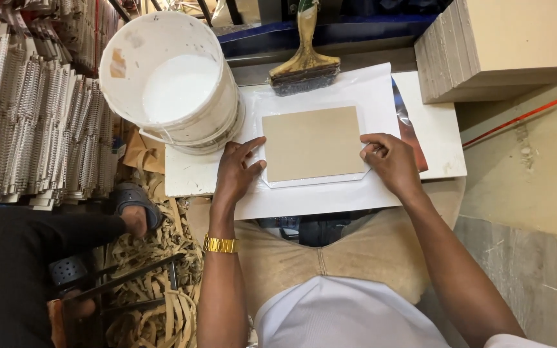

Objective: The person dips a brush into a bucket of white glue and spreads it evenly across a sheet of white paper. They then place a rectangular piece of brown cardboard onto the glued surface, press it down, and lift the combined item to show the result.

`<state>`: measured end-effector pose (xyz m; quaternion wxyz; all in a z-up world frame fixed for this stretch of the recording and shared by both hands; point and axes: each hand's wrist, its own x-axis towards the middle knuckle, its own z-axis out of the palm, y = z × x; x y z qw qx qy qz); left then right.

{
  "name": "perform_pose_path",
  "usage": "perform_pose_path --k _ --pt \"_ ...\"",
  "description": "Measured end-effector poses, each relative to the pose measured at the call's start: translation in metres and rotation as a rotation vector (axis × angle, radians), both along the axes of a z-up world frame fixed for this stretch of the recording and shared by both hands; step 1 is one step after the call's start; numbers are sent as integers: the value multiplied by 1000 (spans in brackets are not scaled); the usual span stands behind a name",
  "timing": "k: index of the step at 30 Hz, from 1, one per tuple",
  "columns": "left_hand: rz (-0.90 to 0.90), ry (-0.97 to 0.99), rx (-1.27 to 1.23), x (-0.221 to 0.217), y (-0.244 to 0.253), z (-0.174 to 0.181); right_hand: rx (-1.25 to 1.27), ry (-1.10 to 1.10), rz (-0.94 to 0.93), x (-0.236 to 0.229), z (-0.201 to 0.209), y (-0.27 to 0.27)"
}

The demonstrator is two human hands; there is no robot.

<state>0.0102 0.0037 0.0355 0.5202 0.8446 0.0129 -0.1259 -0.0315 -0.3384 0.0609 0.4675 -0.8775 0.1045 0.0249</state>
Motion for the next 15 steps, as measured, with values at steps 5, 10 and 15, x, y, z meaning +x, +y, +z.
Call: perform_pose_path --k 5,10,15 --pt "11 14 -11 -1 -2 5 -17 1 15 1 2 0" --pt "18 6 -15 -2 -1 3 -24 22 31 3 4 -2" --pt "3 -42 -14 -1 3 -12 -19 20 51 4 0 -5"
